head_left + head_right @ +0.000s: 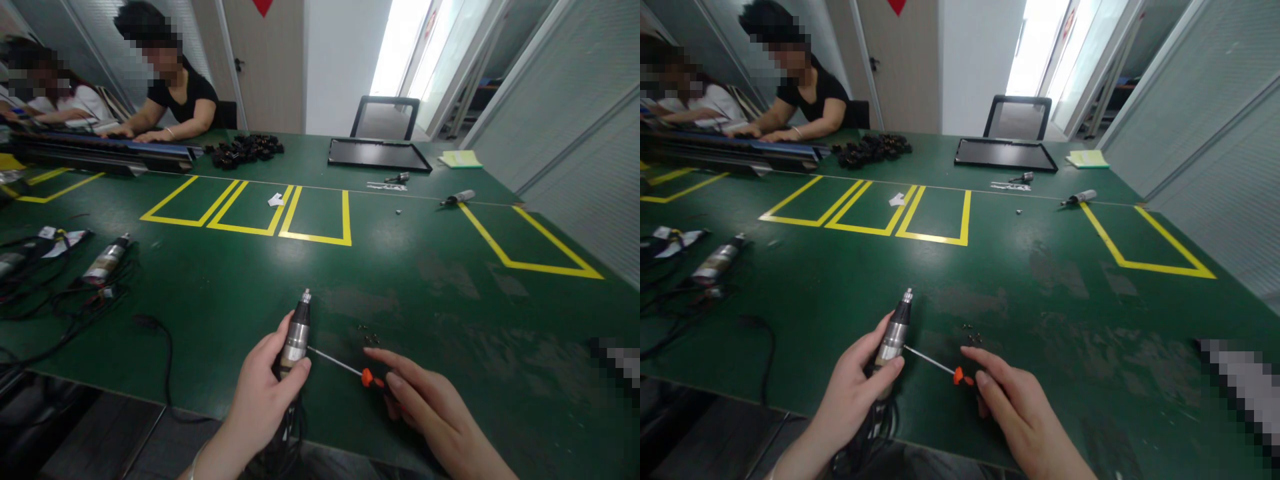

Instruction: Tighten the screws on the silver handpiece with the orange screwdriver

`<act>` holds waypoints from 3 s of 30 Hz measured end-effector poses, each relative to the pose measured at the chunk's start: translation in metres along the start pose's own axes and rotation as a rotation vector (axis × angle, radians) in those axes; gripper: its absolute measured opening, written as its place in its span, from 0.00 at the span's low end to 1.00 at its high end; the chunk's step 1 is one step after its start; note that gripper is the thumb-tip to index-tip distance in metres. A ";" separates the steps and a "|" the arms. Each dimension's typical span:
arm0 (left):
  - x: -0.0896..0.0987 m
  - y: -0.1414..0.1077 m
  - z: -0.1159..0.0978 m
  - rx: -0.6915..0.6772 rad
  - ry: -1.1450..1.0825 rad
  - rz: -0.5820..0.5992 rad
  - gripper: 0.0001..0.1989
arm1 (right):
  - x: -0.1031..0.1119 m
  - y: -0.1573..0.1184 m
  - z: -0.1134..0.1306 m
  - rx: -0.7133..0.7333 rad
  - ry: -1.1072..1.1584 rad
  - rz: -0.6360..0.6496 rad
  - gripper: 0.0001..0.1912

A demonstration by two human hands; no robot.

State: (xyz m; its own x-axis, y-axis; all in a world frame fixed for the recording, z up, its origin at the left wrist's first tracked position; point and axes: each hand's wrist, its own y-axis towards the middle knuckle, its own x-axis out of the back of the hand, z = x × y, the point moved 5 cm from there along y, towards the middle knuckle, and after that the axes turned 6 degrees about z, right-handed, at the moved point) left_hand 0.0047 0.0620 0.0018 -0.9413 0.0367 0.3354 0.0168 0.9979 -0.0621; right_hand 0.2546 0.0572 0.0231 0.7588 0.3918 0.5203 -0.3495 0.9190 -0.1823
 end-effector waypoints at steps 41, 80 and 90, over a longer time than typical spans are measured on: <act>0.001 0.000 -0.002 0.036 -0.009 -0.009 0.32 | 0.008 0.000 0.005 0.224 -0.199 -0.220 0.21; 0.000 0.001 0.002 0.014 -0.007 0.007 0.31 | 0.004 0.000 0.005 0.141 -0.097 -0.094 0.18; -0.001 0.000 0.004 0.029 0.001 0.021 0.32 | 0.012 -0.003 0.008 0.268 -0.115 -0.302 0.22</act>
State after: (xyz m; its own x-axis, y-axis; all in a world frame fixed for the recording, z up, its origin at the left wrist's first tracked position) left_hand 0.0048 0.0614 -0.0021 -0.9406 0.0580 0.3344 0.0270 0.9950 -0.0966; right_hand 0.2602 0.0589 0.0367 0.7881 0.0850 0.6096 -0.2630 0.9419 0.2088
